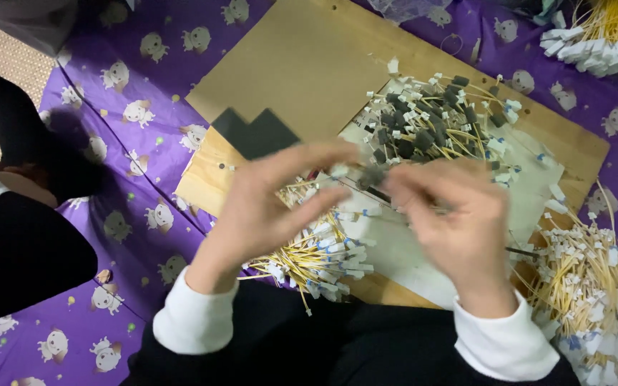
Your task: Assembling small electronic components by inserting wires into plastic tubes while sitting on the floor.
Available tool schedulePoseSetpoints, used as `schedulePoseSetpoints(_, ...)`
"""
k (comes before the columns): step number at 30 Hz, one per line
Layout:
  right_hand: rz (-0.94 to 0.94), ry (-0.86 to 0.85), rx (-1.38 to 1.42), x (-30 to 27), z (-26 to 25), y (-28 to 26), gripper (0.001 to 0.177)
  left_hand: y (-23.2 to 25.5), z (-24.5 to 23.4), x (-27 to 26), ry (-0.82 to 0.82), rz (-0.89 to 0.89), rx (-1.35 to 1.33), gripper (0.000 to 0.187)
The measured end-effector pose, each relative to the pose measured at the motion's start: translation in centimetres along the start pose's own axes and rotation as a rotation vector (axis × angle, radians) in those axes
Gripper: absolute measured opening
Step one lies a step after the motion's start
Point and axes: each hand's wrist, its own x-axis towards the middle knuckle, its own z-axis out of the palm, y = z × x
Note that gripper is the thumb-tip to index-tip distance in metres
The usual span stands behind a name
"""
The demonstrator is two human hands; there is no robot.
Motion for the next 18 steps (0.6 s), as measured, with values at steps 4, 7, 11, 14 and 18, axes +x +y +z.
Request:
schedulePoseSetpoints(4, -0.018, 0.180, -0.404, 0.0, -0.8, 3.0, 0.004, -3.6, 0.6, -0.7, -0.172, -0.148, 0.173, 0.010)
schedulePoseSetpoints(7, 0.049, 0.225, -0.424, 0.1, -1.0, 3.6, 0.027, -6.5, 3.6, -1.8, -0.355, -0.415, 0.432, 0.012)
schedulePoseSetpoints(11, 0.075, 0.247, -0.300, 0.0, -0.6, 2.3, 0.022, -10.1, 7.9, -4.0, -0.318, -0.242, 0.598, 0.013)
schedulePoseSetpoints(14, 0.121, 0.169, -0.107, 0.1, -0.3, 1.5, 0.017, -10.0, 8.1, -3.7, -0.313, -0.175, 0.645, 0.019)
schedulePoseSetpoints(18, 0.127, -0.186, 0.124, 0.4, 0.1, 0.1, 0.023, -5.2, 4.2, -1.5, -0.323, -0.180, 0.140, 0.004)
